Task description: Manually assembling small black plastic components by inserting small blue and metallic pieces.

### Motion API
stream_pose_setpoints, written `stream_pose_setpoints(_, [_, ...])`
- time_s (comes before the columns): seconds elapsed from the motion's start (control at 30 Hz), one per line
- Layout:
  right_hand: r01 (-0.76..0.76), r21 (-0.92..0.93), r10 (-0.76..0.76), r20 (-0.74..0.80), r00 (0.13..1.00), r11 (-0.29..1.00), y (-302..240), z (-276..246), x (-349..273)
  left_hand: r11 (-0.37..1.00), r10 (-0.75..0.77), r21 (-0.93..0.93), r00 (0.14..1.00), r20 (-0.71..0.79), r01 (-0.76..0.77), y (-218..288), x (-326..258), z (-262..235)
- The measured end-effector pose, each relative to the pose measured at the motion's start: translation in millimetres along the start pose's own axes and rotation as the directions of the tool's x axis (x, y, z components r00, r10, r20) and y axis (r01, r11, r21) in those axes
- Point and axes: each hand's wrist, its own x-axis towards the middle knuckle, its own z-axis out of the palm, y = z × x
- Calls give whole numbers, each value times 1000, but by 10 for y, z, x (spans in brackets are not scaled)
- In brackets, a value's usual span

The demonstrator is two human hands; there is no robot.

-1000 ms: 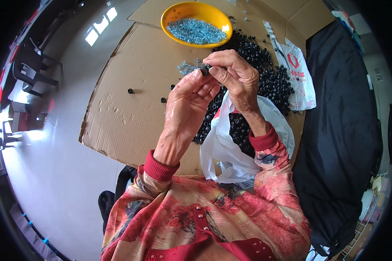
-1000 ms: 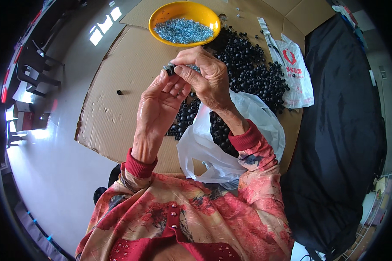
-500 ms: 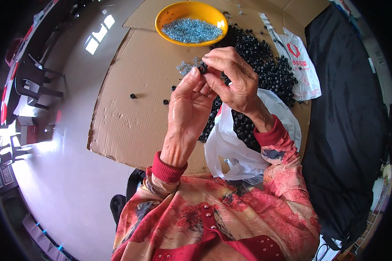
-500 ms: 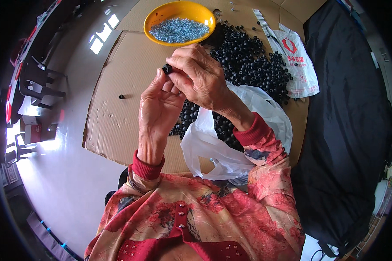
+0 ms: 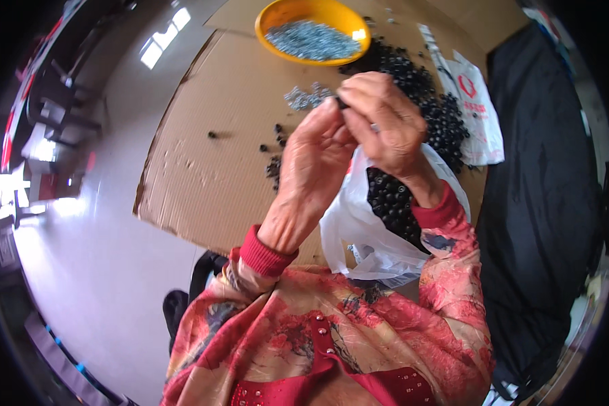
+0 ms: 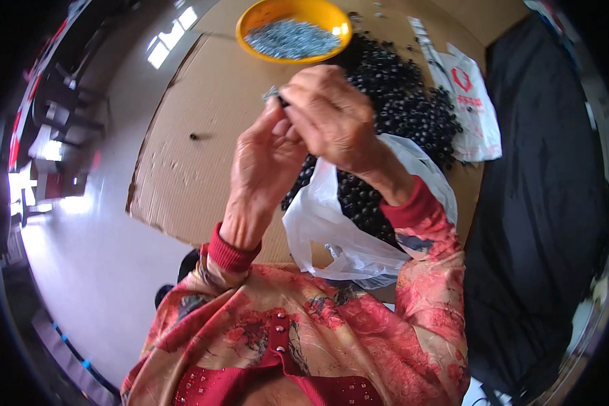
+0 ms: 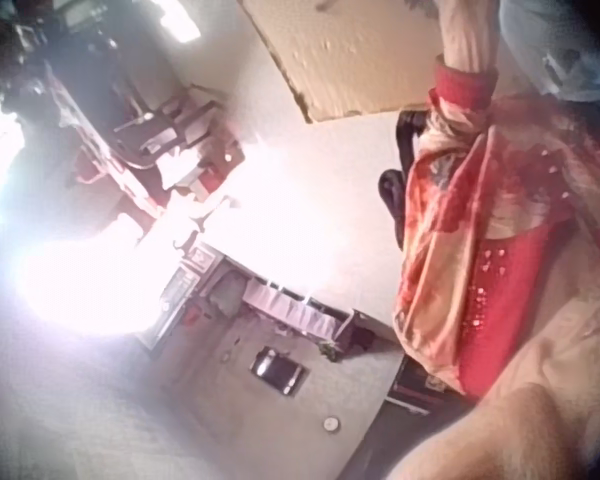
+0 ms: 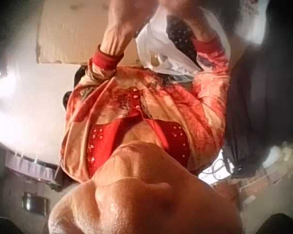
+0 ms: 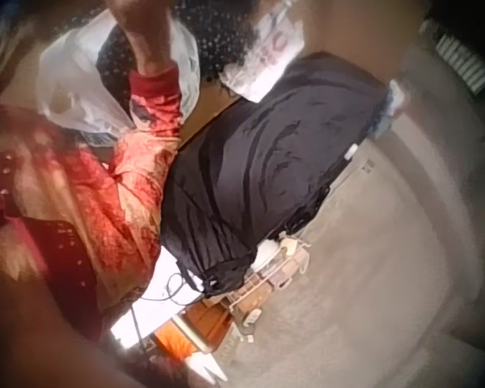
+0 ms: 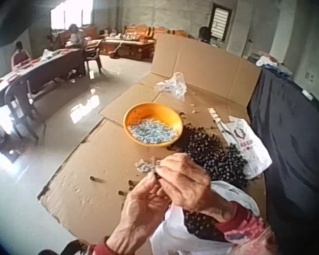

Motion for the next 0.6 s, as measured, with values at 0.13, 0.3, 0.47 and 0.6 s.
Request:
stream_pose_setpoints(0.13, [-129, 44, 124, 106, 987, 991, -60, -140, -1, 994, -56, 98, 992, 109, 45, -41, -2, -78])
stream_pose_setpoints(0.3, [-216, -53, 222, 310, 925, 975, -93, -497, -100, 905, 76, 418, 997, 26, -80, 26, -106, -211])
stream_pose_setpoints(0.47, [-314, -103, 292, 706, 645, 944, -149, -877, -295, 346, 481, 897, 873, 82, -275, 836, -114, -808])
stream_pose_setpoints(0.6, [-401, -153, 342, 821, 457, 903, -193, -982, -340, 26, 597, 992, 797, 84, -125, 1428, -158, -1314])
